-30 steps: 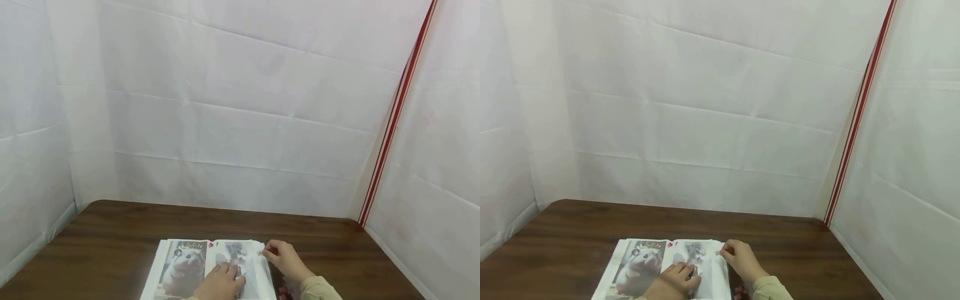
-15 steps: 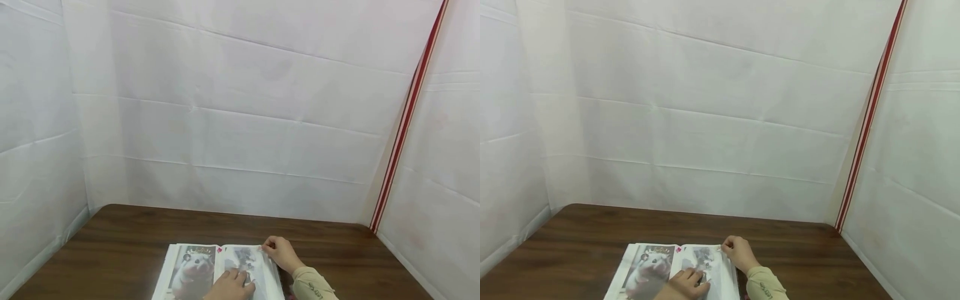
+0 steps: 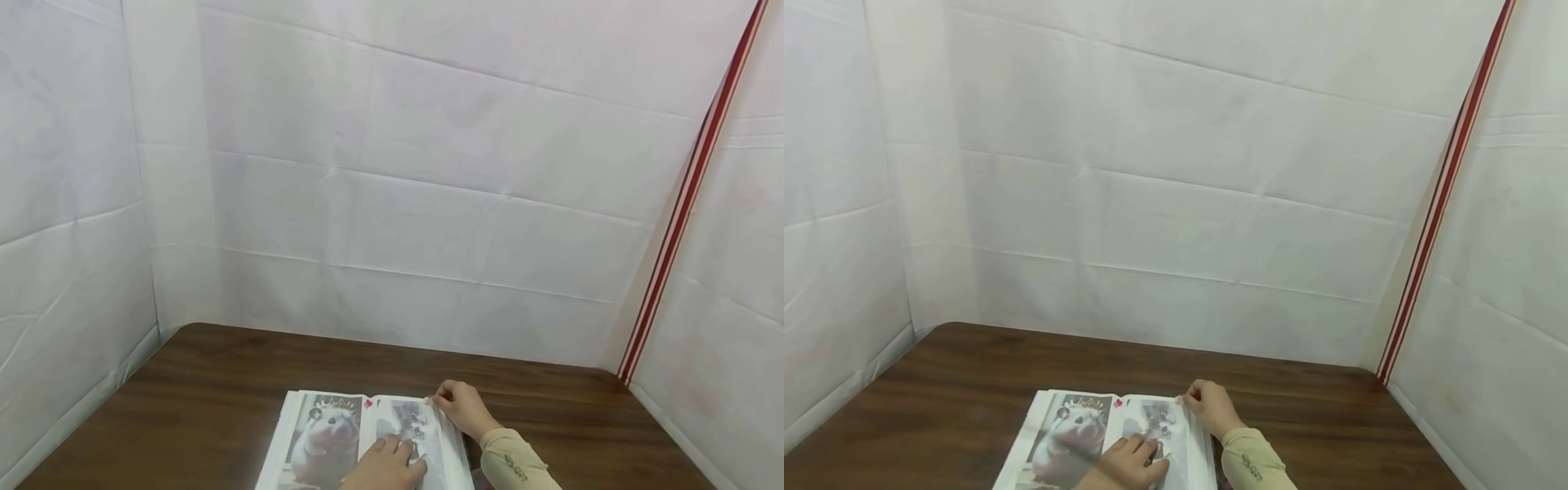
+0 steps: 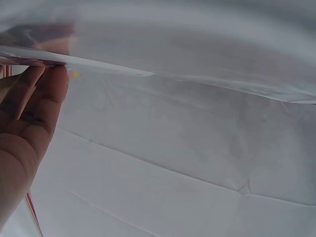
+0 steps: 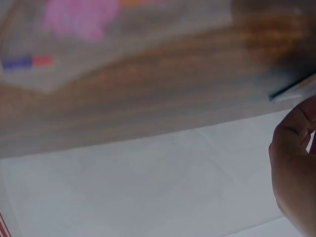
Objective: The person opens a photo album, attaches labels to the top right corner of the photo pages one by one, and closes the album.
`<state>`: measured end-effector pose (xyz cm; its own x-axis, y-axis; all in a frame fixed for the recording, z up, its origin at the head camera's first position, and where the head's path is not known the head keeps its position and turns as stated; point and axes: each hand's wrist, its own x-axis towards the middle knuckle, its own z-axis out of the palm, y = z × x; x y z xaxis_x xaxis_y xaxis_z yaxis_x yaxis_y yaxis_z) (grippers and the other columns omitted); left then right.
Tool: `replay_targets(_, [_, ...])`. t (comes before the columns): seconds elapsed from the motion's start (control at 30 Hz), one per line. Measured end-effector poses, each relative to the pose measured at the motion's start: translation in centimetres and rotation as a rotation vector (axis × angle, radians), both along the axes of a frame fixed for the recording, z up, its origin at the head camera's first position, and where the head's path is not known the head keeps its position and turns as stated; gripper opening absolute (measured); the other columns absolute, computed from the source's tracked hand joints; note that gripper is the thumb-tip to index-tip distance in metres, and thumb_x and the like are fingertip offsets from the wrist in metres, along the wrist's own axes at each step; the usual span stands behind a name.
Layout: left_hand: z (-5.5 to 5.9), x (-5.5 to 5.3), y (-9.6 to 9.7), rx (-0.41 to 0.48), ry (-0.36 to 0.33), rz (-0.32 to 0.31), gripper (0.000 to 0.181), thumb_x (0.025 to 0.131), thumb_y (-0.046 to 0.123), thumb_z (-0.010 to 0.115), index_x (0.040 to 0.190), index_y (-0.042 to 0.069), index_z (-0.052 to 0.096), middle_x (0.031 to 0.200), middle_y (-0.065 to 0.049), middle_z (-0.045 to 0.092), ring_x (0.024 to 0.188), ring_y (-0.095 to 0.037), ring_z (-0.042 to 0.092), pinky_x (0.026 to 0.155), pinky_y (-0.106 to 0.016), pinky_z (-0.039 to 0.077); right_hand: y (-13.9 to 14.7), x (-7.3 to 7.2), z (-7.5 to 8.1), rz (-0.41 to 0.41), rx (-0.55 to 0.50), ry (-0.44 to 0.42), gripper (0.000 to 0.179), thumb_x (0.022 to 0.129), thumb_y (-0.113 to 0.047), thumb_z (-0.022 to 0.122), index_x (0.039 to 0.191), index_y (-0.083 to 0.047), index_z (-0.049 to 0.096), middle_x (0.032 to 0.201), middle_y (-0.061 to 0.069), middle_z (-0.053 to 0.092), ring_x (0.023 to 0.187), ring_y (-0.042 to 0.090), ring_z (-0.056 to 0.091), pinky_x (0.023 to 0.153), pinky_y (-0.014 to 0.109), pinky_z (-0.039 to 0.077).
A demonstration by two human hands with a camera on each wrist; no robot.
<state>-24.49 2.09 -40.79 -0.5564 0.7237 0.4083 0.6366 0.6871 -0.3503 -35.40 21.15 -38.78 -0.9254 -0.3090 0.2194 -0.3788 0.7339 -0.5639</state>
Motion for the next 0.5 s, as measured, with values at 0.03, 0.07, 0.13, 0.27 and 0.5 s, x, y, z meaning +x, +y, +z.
replay_targets(0.03, [0.0,0.0,0.0,0.0,0.013,0.004,0.051,0.081,0.067,0.034,0.107,0.029,0.056,0.1,0.002,0.059,0.089,-0.016,0.056,0.074,-0.026,0.047,0.0,-0.1,0.1,0.005,0.018,0.018,0.011,0.086,-0.016,0.057,0.078,-0.008,0.058,0.066,-0.001,0.052,0.055,0.008,0.043,0.045,0.02,0.037])
replay_targets(0.07, [0.0,0.0,0.0,0.001,0.032,0.004,0.051,0.081,0.067,0.035,0.107,0.029,0.056,0.099,0.002,0.059,0.089,-0.016,0.056,0.073,-0.026,0.047,-0.1,-0.1,0.2,0.01,0.035,0.034,0.011,0.086,-0.015,0.058,0.077,-0.008,0.057,0.065,-0.002,0.051,0.055,0.008,0.043,0.045,0.019,0.037])
replay_targets(0.13, [-0.1,0.0,0.0,0.002,0.068,0.004,0.052,0.079,0.069,0.036,0.106,0.029,0.056,0.098,0.003,0.059,0.088,-0.015,0.056,0.072,-0.025,0.047,-0.2,-0.2,0.4,0.019,0.075,0.064,0.012,0.085,-0.014,0.058,0.075,-0.008,0.057,0.063,-0.003,0.05,0.054,0.007,0.042,0.045,0.019,0.035])
replay_targets(0.27, [-0.1,-0.1,-0.1,0.004,0.124,-0.004,0.051,0.078,0.069,0.037,0.104,0.03,0.057,0.095,0.003,0.058,0.085,-0.014,0.055,0.069,-0.024,0.046,-0.4,0.0,0.8,0.039,0.126,0.097,0.015,0.085,-0.012,0.057,0.071,-0.008,0.054,0.061,-0.003,0.047,0.052,0.007,0.039,0.045,0.019,0.033])
replay_targets(0.5, [-0.2,0.0,-0.1,0.02,0.134,-0.012,0.052,0.078,0.069,0.037,0.104,0.029,0.057,0.095,0.003,0.059,0.085,-0.014,0.055,0.069,-0.024,0.046,-1.2,0.2,1.2,0.011,0.238,0.145,0.016,0.083,-0.009,0.058,0.068,-0.009,0.053,0.059,-0.004,0.046,0.052,0.007,0.037,0.046,0.019,0.03])
